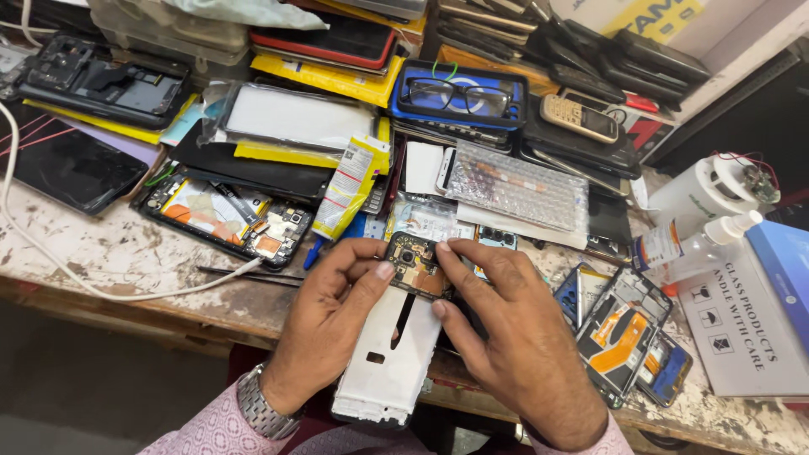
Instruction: The person applies adhesive from a tube to the internal edges of a mobile phone chassis and then positions an internal component onto the frame.
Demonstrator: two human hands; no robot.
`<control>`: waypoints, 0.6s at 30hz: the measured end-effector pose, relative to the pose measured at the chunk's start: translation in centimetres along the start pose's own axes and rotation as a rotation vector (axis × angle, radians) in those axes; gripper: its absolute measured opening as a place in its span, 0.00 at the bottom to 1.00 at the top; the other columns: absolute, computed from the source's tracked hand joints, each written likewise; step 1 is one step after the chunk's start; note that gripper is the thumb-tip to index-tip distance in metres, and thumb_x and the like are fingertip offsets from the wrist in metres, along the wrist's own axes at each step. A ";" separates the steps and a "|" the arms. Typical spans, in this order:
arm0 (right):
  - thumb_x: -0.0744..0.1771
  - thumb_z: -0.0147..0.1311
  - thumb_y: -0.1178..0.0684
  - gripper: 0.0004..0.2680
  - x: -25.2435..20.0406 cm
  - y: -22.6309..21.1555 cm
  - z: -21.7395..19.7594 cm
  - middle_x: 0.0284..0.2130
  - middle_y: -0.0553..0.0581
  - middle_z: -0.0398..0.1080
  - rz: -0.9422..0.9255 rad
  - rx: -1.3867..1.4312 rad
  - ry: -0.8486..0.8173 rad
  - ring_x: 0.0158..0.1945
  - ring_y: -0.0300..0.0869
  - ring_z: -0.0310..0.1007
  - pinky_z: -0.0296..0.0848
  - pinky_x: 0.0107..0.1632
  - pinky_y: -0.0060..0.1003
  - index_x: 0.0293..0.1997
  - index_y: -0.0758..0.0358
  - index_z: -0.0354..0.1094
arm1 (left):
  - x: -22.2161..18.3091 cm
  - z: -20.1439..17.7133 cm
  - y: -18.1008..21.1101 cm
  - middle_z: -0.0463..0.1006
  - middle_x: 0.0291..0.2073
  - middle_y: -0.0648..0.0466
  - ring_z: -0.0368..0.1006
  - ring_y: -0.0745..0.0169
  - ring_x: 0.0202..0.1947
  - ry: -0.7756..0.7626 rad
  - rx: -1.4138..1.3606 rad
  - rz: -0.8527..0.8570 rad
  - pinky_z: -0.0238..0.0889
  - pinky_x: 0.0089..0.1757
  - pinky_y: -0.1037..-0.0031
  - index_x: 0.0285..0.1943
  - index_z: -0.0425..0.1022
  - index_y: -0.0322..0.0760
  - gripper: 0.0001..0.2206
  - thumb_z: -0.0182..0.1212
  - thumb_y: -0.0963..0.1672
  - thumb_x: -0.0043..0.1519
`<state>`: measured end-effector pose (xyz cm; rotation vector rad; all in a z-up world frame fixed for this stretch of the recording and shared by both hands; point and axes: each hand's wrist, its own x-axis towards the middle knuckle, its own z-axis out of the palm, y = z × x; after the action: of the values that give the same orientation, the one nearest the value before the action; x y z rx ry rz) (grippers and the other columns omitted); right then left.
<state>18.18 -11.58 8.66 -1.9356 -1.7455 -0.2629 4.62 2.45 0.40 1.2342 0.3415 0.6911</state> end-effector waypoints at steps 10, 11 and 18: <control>0.67 0.57 0.56 0.15 -1.0 1.2 1.7 0.50 0.58 0.73 0.264 0.344 0.052 0.51 0.45 0.74 0.73 0.52 0.38 0.62 0.62 0.70 | 0.2 0.2 0.0 0.80 0.33 0.55 0.73 0.79 0.31 0.012 0.008 -0.042 0.67 0.33 0.84 0.52 0.71 0.29 0.08 0.55 0.40 0.67; 0.67 0.57 0.55 0.15 -1.1 1.5 1.8 0.46 0.56 0.75 0.379 0.474 0.058 0.45 0.41 0.74 0.74 0.47 0.35 0.62 0.62 0.71 | 0.2 0.3 0.1 0.80 0.32 0.56 0.72 0.79 0.31 0.008 0.022 -0.036 0.66 0.32 0.84 0.52 0.72 0.28 0.08 0.56 0.41 0.67; 0.67 0.56 0.57 0.10 -1.4 3.9 2.3 0.24 0.52 0.73 0.754 1.014 0.003 0.26 0.34 0.70 0.70 0.30 0.29 0.52 0.70 0.75 | 0.4 0.8 0.8 0.79 0.29 0.58 0.70 0.80 0.28 -0.040 0.127 -0.053 0.64 0.29 0.84 0.50 0.73 0.29 0.08 0.57 0.41 0.66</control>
<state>21.28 -11.80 5.14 -1.5899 -0.7325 0.7398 5.19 2.22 1.45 1.3525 0.3883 0.6055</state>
